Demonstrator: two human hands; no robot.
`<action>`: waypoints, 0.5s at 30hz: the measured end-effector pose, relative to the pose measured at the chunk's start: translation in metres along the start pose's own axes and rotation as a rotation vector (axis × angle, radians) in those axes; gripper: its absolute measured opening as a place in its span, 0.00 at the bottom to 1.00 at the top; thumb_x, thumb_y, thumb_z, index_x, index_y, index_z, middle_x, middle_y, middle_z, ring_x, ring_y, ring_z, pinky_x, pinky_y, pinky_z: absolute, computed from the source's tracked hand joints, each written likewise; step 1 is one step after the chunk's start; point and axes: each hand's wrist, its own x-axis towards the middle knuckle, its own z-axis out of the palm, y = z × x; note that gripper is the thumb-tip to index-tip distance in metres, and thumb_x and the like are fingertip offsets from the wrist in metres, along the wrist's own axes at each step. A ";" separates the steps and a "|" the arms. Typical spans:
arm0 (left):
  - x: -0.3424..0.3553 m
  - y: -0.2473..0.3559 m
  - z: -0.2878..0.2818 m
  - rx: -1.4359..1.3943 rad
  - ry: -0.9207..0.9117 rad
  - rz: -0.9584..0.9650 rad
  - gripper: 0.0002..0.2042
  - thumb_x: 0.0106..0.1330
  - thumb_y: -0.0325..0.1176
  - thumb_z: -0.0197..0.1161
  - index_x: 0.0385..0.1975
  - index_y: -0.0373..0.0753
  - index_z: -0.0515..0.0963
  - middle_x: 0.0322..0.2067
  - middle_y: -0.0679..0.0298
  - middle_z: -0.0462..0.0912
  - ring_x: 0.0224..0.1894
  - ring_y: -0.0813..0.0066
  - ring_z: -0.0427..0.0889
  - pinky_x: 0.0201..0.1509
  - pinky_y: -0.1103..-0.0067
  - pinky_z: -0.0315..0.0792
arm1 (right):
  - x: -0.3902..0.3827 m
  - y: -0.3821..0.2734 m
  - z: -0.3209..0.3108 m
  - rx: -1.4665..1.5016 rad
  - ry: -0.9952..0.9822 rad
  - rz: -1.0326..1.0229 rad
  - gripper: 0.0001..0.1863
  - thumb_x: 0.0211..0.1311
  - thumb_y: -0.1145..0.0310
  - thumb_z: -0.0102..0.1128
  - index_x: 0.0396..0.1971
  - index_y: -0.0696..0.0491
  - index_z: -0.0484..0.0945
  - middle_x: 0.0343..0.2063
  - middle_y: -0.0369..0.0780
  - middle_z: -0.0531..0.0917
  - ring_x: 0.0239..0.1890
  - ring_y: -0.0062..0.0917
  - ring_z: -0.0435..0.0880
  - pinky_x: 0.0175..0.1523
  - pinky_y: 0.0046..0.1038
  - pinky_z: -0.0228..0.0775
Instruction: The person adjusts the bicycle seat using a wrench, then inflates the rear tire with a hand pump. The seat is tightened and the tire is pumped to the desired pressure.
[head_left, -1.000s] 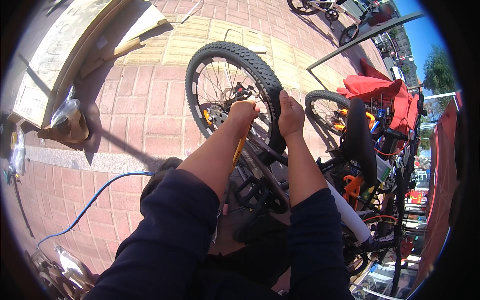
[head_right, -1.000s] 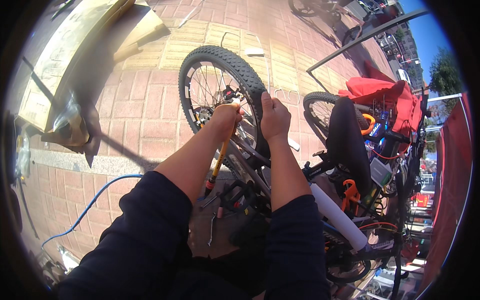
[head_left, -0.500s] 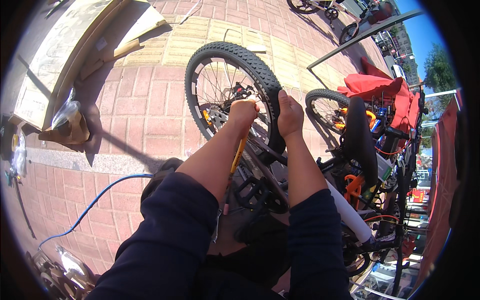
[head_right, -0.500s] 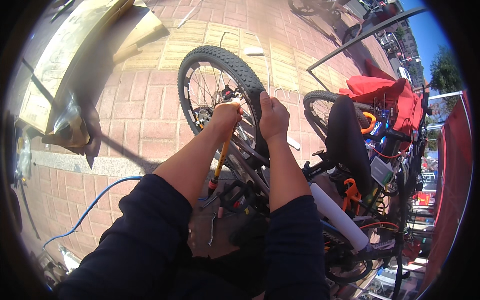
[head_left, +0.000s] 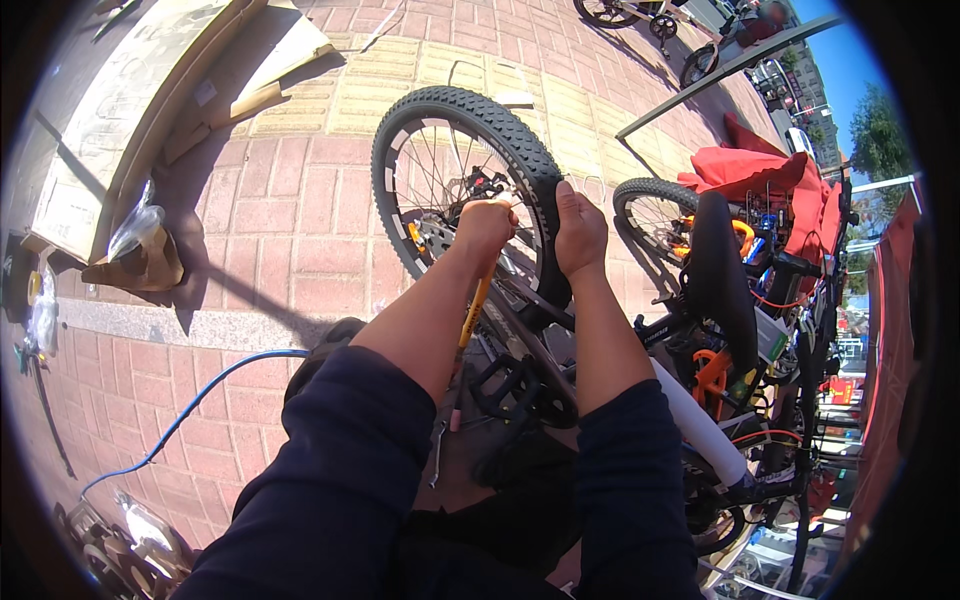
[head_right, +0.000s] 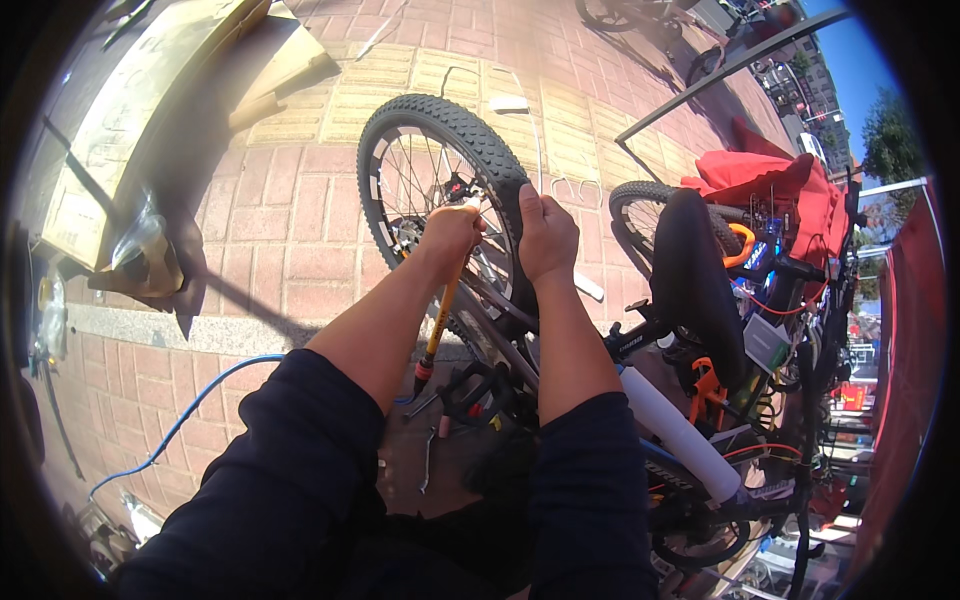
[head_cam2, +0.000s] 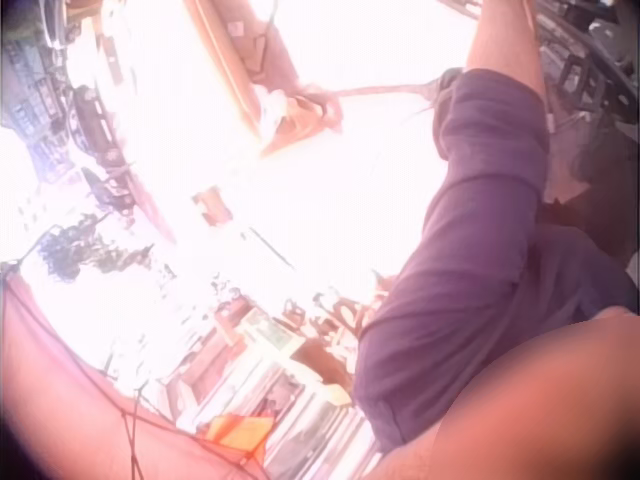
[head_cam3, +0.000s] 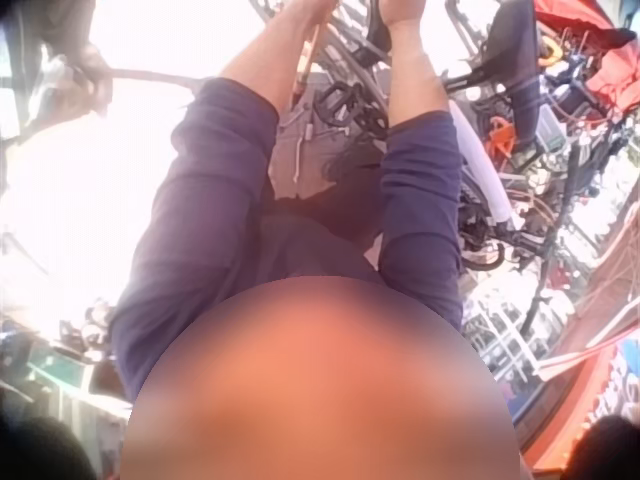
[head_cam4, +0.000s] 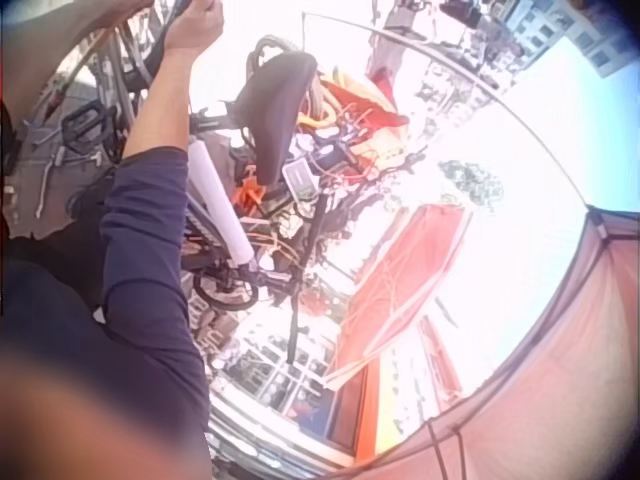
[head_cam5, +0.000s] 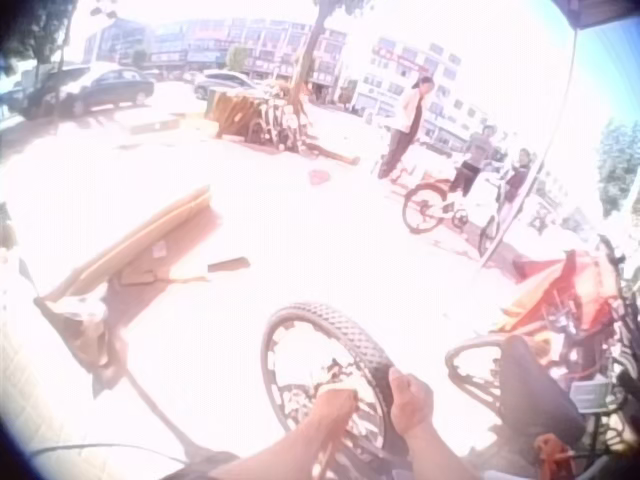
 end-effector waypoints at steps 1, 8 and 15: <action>-0.001 0.001 0.000 -0.017 0.004 -0.016 0.06 0.62 0.26 0.54 0.25 0.34 0.77 0.17 0.63 0.73 0.19 0.76 0.71 0.23 0.75 0.63 | -0.001 -0.002 -0.001 -0.003 -0.004 0.000 0.35 0.67 0.37 0.45 0.25 0.58 0.79 0.21 0.48 0.79 0.28 0.41 0.78 0.38 0.37 0.68; 0.012 -0.024 -0.008 0.954 0.082 0.582 0.04 0.59 0.26 0.58 0.25 0.37 0.79 0.22 0.59 0.82 0.27 0.66 0.83 0.30 0.73 0.73 | 0.000 -0.003 0.001 0.004 -0.014 0.004 0.36 0.66 0.36 0.45 0.25 0.58 0.79 0.22 0.47 0.80 0.30 0.41 0.79 0.39 0.37 0.68; -0.011 0.008 0.001 0.029 0.309 0.174 0.21 0.63 0.49 0.60 0.22 0.33 0.77 0.16 0.61 0.75 0.22 0.73 0.76 0.29 0.73 0.69 | 0.012 0.013 -0.014 0.237 -0.183 0.077 0.34 0.70 0.41 0.46 0.34 0.62 0.80 0.28 0.42 0.83 0.34 0.31 0.79 0.45 0.32 0.69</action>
